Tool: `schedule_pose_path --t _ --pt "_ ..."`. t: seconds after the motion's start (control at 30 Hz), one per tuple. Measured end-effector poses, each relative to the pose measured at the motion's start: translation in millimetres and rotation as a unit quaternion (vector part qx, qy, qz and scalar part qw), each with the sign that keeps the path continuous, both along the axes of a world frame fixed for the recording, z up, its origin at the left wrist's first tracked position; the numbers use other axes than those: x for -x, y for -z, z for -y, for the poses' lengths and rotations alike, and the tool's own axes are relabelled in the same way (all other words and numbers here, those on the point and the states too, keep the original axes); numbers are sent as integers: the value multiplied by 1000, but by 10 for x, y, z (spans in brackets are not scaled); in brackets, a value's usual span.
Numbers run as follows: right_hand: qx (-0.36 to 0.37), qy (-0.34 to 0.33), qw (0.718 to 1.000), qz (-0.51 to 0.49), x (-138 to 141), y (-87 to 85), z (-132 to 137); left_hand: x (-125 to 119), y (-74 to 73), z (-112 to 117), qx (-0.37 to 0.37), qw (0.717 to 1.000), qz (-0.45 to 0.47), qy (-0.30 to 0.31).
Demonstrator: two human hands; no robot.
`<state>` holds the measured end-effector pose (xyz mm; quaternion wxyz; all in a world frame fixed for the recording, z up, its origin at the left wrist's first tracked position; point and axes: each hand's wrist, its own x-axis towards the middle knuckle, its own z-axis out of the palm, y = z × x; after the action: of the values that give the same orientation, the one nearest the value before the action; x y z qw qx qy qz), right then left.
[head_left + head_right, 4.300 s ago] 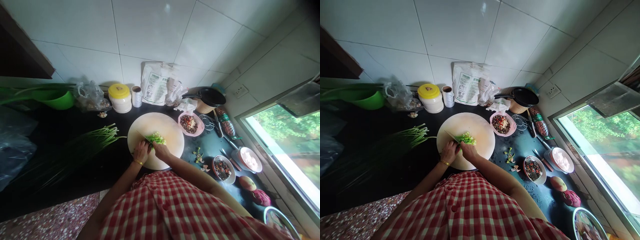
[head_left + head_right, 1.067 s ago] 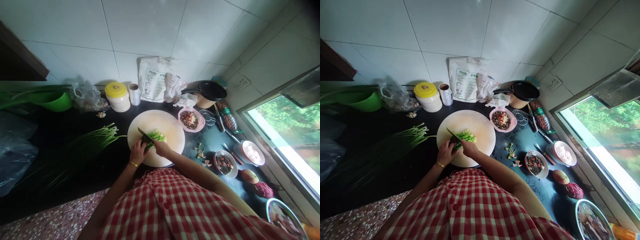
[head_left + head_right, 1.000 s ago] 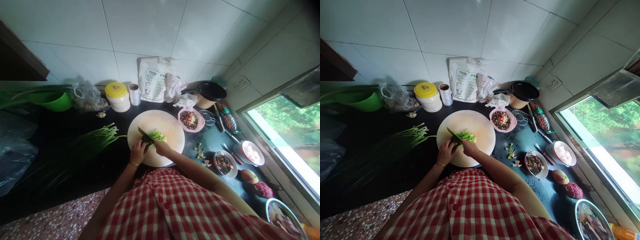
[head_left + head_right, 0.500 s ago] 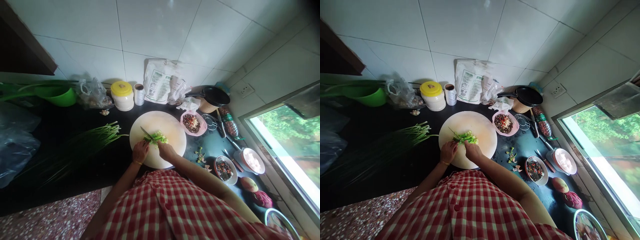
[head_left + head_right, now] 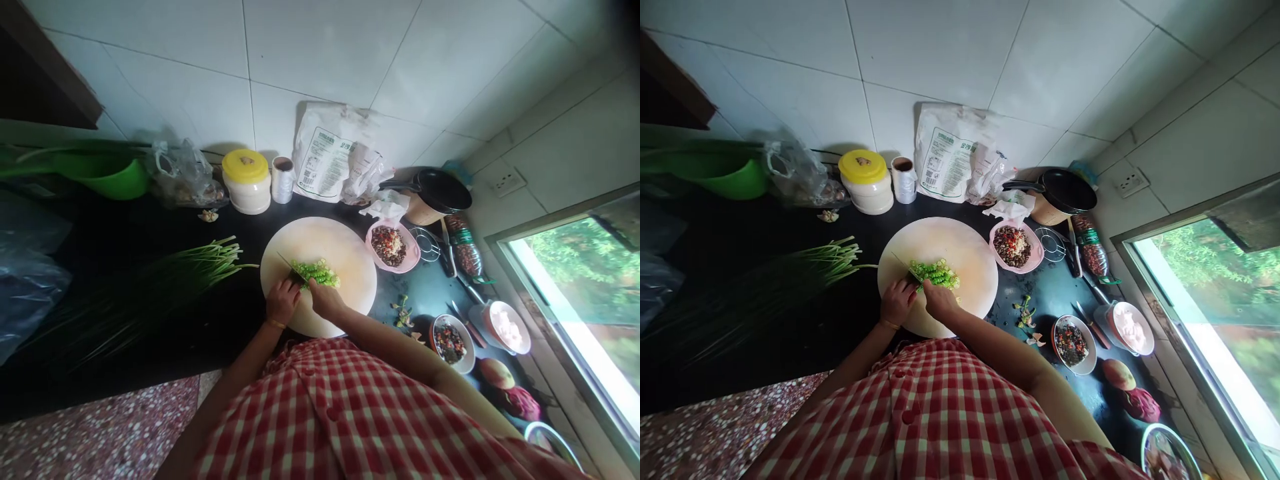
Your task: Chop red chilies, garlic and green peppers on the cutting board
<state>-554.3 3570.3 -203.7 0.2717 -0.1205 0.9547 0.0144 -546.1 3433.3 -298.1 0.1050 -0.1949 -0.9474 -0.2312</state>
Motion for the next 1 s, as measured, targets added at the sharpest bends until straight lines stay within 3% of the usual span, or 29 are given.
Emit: schedule_pose_path --t 0.27,0.5,0.77,1.0 --pt "5 -28 1000 -9 -223 -253 -81 16 16 -3 0 1000 -9 -2" --pt "6 -2 1000 7 -35 -49 55 27 27 14 -4 1000 2 4" --pt "7 -14 1000 -5 -216 -256 -73 28 34 11 -26 999 -29 -3" --pt "1 7 1000 10 -83 -80 73 28 80 21 -2 1000 -18 -11"
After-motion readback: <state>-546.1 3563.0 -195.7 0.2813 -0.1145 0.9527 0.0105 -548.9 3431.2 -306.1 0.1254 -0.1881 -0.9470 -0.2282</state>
